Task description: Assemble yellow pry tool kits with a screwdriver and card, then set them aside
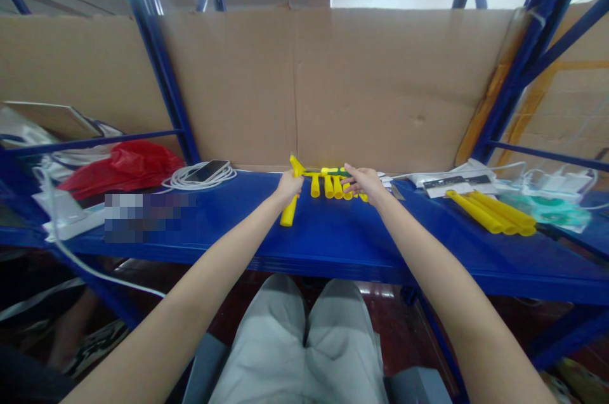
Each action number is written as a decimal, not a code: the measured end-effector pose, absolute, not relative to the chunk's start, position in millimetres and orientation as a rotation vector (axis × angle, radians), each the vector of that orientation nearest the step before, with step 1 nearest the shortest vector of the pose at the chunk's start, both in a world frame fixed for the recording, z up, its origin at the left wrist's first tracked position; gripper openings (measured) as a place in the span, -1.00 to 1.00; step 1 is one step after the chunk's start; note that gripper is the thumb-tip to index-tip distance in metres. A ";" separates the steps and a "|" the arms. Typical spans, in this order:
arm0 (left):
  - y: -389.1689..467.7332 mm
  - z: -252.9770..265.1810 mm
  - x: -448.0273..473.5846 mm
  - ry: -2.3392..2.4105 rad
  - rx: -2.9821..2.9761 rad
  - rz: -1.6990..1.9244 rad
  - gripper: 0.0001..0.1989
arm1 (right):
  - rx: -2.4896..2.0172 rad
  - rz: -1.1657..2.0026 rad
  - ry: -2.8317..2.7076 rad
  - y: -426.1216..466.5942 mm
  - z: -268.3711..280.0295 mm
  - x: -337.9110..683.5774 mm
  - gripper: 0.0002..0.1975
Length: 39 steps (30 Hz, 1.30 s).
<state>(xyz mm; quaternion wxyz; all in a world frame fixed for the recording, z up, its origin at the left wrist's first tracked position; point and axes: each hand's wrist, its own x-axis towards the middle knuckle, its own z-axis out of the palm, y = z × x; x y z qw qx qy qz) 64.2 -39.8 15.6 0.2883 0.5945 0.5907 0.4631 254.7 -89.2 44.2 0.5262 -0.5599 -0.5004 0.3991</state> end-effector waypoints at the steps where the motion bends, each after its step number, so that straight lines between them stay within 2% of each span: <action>1: -39.5 15.5 64.0 1.575 1.590 1.235 -0.78 | -1.345 0.950 -1.194 -89.6 45.0 254.0 -0.73; 12: -43.0 16.8 65.2 1.545 1.581 1.260 -0.85 | -1.310 0.897 -1.110 -94.7 50.2 248.1 -0.79; 22: -41.5 16.0 58.3 1.561 1.375 1.276 -0.83 | -1.339 0.837 -1.129 -97.7 48.3 272.9 -0.81; 39: -46.5 20.4 67.8 1.668 1.685 1.159 -0.78 | -1.581 0.930 -1.387 -109.2 18.9 283.0 -0.82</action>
